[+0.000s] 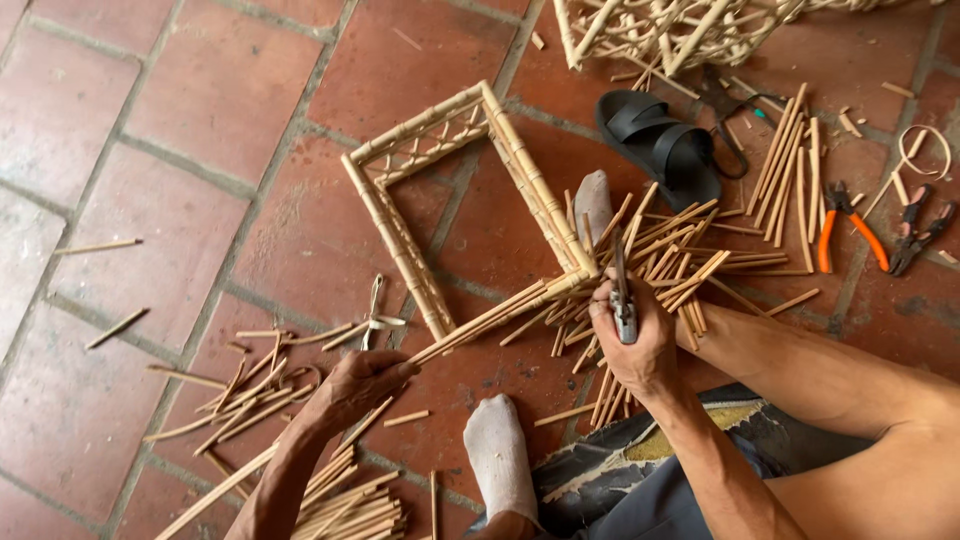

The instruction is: The person sits on a tiled floor and weaves thin bamboo strips into a rectangular bamboo frame. They repeatedly insert strips, tap them into place with pliers, and trim excess ends with shears.

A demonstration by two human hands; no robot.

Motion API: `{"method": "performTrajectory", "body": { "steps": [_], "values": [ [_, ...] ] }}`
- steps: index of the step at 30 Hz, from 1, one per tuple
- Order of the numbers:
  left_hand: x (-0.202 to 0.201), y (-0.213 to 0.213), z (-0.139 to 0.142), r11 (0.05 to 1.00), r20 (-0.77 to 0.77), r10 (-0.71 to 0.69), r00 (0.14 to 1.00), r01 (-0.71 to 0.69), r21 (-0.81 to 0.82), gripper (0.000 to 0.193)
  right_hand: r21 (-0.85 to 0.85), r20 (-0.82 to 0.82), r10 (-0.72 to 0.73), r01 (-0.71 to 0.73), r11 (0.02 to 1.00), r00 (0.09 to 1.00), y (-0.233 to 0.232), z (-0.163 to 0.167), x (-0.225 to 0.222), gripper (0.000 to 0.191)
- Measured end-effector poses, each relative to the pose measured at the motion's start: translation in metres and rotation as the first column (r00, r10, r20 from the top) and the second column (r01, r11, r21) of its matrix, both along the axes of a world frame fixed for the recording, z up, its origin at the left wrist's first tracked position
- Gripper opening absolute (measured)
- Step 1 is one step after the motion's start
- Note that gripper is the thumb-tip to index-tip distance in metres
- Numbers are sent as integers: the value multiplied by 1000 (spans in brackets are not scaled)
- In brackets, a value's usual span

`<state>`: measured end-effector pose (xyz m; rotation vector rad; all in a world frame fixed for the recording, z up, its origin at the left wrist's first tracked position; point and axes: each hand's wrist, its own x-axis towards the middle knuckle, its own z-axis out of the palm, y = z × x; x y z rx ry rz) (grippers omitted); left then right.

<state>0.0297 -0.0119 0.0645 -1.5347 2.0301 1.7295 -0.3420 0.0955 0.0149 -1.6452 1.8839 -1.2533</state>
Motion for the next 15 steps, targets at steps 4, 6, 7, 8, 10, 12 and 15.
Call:
{"method": "performTrajectory", "body": {
  "steps": [4,6,7,8,10,12,15],
  "values": [
    [-21,-12,-7,999,54,-22,998,19,48,37,-295,-286,67,-154,943,956,-3,12,29,28],
    [-37,-16,-7,998,42,3,999,-5,66,35,-309,-464,118,-285,907,878,-8,14,55,30],
    [-45,-17,-6,998,70,-25,997,21,60,37,-267,-483,131,-288,920,866,-13,13,65,33],
    [-52,-19,-5,998,96,-49,994,45,48,38,-229,-503,144,-292,929,852,-20,10,74,36],
    [-59,-20,-1,995,153,-90,984,82,57,38,-119,-514,173,-270,956,840,-28,6,81,33],
    [-64,-24,2,992,194,-119,974,108,67,35,5,-519,192,-221,975,833,-41,1,80,20],
    [-67,-29,3,992,145,-50,988,33,120,34,-109,-507,131,-215,971,852,-50,-2,74,24]
  ]
}}
